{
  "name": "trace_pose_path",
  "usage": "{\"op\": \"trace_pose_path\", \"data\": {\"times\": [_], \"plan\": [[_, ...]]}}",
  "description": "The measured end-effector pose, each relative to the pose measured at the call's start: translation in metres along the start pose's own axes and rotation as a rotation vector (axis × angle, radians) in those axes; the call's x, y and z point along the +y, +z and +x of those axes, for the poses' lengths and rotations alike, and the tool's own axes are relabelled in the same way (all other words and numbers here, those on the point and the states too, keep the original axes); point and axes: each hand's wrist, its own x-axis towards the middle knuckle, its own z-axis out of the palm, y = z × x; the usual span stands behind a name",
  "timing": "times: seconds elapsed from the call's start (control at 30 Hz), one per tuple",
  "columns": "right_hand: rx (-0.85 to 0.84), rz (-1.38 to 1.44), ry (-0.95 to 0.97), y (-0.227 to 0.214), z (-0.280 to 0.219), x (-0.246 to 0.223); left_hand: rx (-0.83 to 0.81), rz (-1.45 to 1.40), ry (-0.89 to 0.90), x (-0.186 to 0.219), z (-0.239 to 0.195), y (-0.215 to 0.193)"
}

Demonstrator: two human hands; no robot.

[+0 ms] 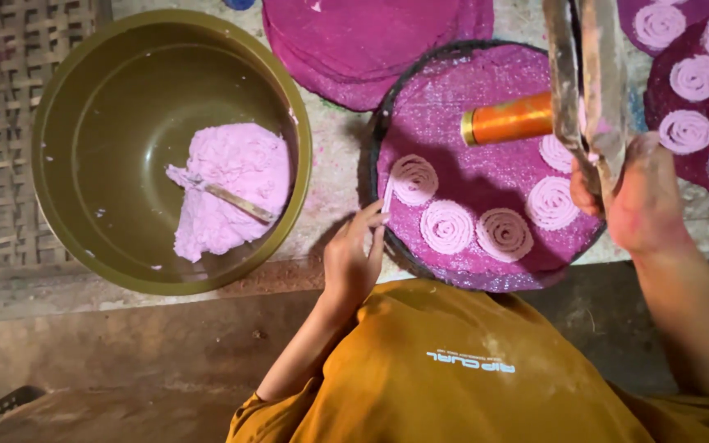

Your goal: The person uses a manual press to form pink dough into rose-shaped rolls and places them on a purple mat. They repeatedly scoop dough from a bowl, press it, and arrange the finished rolls in rows.

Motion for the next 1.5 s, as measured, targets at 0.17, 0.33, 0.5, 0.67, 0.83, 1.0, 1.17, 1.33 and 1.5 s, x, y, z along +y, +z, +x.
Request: {"op": "trace_pose_path", "data": {"times": [0.17, 0.33, 0.5, 0.67, 0.83, 1.0, 1.17, 1.33, 1.5], "plan": [[0.008, 0.192, 0.025, 0.000, -0.014, 0.018, 0.062, 0.180, 0.215, -0.005, 0.007, 0.014], [0.084, 0.232, 0.033, -0.003, -0.030, 0.032, 0.014, 0.222, 0.192, -0.010, 0.017, 0.032], [0.130, 0.247, 0.056, -0.009, -0.043, 0.044, -0.017, 0.229, 0.234, -0.005, 0.025, 0.043], [0.152, 0.304, 0.052, -0.020, -0.057, 0.063, -0.087, 0.230, 0.173, 0.003, 0.034, 0.051], [0.202, 0.430, 0.064, -0.033, -0.069, 0.081, -0.139, 0.206, 0.065, 0.005, 0.041, 0.056], [0.215, 0.400, 0.033, -0.037, -0.079, 0.086, -0.127, 0.212, 0.093, 0.006, 0.048, 0.063], [0.242, 0.444, 0.050, -0.039, -0.080, 0.087, -0.193, 0.221, 0.086, 0.006, 0.053, 0.063], [0.246, 0.517, 0.097, -0.042, -0.084, 0.091, -0.215, 0.189, 0.083, 0.008, 0.054, 0.054], [0.244, 0.489, 0.064, -0.042, -0.091, 0.089, -0.096, 0.206, 0.116, 0.017, 0.062, 0.030]]}}
